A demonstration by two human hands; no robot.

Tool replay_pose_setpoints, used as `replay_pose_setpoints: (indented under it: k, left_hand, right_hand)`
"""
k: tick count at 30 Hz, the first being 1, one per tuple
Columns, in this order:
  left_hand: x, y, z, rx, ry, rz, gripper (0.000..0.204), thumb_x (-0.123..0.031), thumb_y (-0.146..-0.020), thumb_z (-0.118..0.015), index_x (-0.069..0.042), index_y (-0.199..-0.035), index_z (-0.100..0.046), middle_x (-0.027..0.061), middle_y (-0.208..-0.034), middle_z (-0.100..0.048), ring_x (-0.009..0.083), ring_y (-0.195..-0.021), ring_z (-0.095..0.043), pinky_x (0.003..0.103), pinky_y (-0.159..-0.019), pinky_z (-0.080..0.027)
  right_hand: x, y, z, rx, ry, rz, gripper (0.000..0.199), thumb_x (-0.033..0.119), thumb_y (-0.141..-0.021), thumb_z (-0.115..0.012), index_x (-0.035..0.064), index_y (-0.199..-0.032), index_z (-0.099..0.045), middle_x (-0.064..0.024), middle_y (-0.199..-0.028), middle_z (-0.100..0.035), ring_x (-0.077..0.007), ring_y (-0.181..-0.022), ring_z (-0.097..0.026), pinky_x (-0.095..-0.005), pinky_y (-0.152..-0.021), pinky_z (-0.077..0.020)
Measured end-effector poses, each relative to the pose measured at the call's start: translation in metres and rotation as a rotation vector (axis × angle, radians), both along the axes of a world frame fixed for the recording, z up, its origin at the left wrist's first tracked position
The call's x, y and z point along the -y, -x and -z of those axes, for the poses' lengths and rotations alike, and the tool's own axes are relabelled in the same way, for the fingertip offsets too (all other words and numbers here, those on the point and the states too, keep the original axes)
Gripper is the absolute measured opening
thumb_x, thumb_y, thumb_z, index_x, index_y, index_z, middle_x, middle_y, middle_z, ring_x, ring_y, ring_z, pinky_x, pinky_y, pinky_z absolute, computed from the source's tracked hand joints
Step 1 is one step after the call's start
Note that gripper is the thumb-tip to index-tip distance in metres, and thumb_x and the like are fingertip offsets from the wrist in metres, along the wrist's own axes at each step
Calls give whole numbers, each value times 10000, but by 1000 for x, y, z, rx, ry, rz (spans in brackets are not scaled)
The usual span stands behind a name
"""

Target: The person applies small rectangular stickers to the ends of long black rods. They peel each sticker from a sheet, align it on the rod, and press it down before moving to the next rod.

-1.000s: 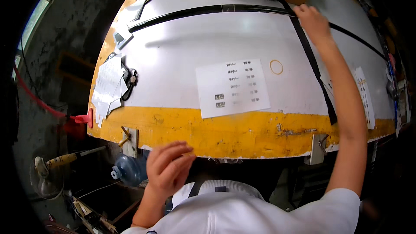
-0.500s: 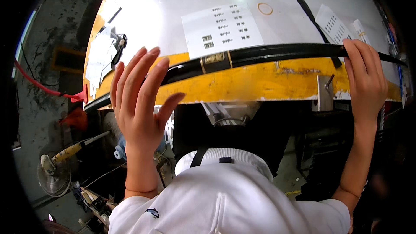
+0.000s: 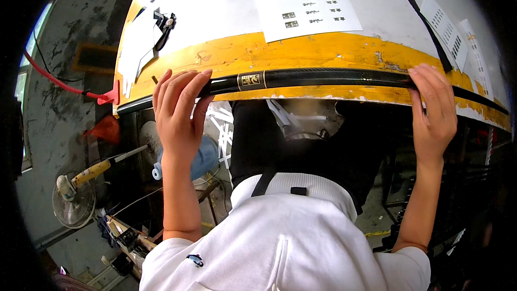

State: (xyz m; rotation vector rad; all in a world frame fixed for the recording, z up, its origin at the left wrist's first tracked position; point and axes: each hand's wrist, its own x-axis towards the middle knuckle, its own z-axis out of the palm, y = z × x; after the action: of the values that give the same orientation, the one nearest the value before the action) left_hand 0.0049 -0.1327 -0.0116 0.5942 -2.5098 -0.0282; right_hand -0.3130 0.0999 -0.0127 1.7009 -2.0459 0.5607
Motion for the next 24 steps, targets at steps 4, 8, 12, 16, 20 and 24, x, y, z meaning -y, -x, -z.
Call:
replay_pose_setpoints:
  k: [4, 8, 12, 16, 20, 24]
  left_hand:
    - [12, -4, 6, -6, 9, -14, 374, -97, -810, -708, -135, -1179, -657, 54, -1099, -661, 245, -1073, -607, 435, -1051, -386]
    - [21, -4, 12, 15, 2, -15, 362, -96, -819, -702, -139, -1176, -659, 46, -1097, -670, 235, -1082, -613, 436, -1061, -381]
    - [23, -7, 17, 38, -10, -29, 354, -100, -825, -696, -141, -1175, -662, 45, -1094, -675, 228, -1087, -616, 440, -1072, -375]
    - [26, -12, 21, 41, -51, -27, 346, -104, -832, -688, -142, -1175, -664, 40, -1106, -677, 227, -1098, -614, 441, -1074, -376]
    - [26, -12, 21, 68, -40, -29, 347, -112, -834, -686, -142, -1179, -664, 32, -1123, -675, 226, -1119, -608, 443, -1077, -375]
    - [28, -12, 22, 90, -22, -33, 357, -147, -829, -683, -148, -1185, -657, 15, -1129, -669, 212, -1123, -603, 434, -1081, -370]
  right_hand:
    - [13, -8, 13, 32, 37, 2, 379, -108, -764, -687, 47, -1109, -677, -83, -1112, -675, -249, -1100, -626, -355, -968, -500]
    - [22, -11, 18, 55, 33, 7, 381, -116, -756, -690, 47, -1100, -677, -80, -1106, -677, -250, -1092, -628, -358, -961, -502]
    - [22, -14, 22, 63, -6, -7, 389, -119, -740, -696, 45, -1093, -675, -83, -1097, -676, -252, -1088, -628, -361, -954, -504]
    - [24, -16, 28, 86, -22, -39, 407, -125, -723, -702, 40, -1094, -669, -87, -1096, -673, -257, -1089, -627, -369, -951, -502]
    - [22, -16, 29, 78, -61, -31, 392, -71, -727, -729, 38, -1098, -666, -89, -1104, -669, -263, -1091, -620, -377, -950, -495]
    - [28, -16, 10, 92, -80, -77, 320, 24, -782, -722, 39, -1098, -667, -92, -1119, -663, -271, -1096, -606, -378, -944, -486]
